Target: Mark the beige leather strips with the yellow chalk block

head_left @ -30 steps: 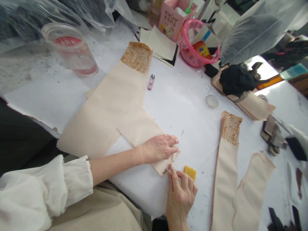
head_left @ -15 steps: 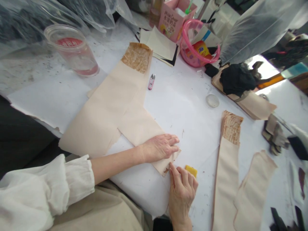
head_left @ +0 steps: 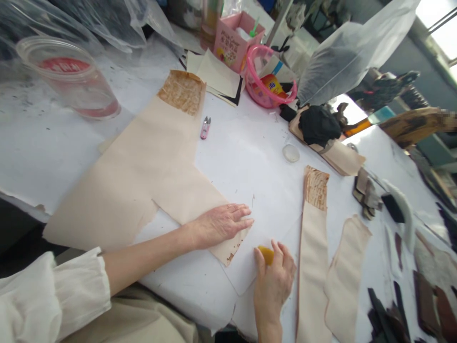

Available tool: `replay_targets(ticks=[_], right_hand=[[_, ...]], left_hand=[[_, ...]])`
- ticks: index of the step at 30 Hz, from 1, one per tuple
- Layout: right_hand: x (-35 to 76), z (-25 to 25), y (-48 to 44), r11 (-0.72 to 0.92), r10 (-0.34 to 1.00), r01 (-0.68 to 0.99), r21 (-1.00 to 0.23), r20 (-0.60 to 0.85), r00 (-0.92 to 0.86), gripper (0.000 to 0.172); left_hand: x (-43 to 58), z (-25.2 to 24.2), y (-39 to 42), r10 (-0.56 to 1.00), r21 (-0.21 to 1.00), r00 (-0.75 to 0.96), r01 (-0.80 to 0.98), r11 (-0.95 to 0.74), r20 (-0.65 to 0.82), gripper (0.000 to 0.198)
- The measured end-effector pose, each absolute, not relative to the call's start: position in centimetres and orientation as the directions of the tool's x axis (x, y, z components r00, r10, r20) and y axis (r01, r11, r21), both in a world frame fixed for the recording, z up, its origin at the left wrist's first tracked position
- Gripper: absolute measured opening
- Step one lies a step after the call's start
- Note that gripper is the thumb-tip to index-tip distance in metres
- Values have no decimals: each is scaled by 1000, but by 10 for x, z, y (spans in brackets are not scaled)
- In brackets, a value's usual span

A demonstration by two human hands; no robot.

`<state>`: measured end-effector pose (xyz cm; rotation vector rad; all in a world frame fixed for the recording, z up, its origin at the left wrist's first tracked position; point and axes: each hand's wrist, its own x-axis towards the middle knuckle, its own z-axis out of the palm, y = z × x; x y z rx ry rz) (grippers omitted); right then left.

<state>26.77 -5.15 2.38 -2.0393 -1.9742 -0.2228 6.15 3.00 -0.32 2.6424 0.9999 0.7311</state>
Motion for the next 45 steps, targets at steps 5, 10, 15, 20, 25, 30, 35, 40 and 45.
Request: replay_targets(ticks=[5,10,15,20,25,30,35,40,45], right_hand=[[271,25,-61,-70,937,991,-111,335,104,66],[267,33,-67,-242,909,864,-442,207,361,54],[258,42,-59,-217,932,651,-728,44,360,52],[261,42,-56,-282,944,537,-795,-130,304,34],[270,37,-62,-309,943,464,-830,-206,260,28],[272,38,-62,-303,952,494,-815,-237,194,27],[268,45,-55,-189,982,545,-816,-166,92,21],[259,52,-45,-60,997,740,-670,-80,8,18],[256,51,-35,115,987,828,-548,-31,-157,15]], left_hand=[[59,0,30,566,363,709,439,-821,421,17],[58,1,32,552,379,723,414,-827,416,14],[58,2,32,558,383,716,418,-824,419,14],[59,4,32,567,400,707,415,-817,424,10],[59,3,32,570,401,703,419,-815,426,10],[59,2,31,573,408,719,421,-810,394,11],[58,3,31,578,421,724,423,-802,375,11],[57,5,32,585,438,715,417,-796,382,9],[59,4,33,577,420,722,420,-804,382,13]])
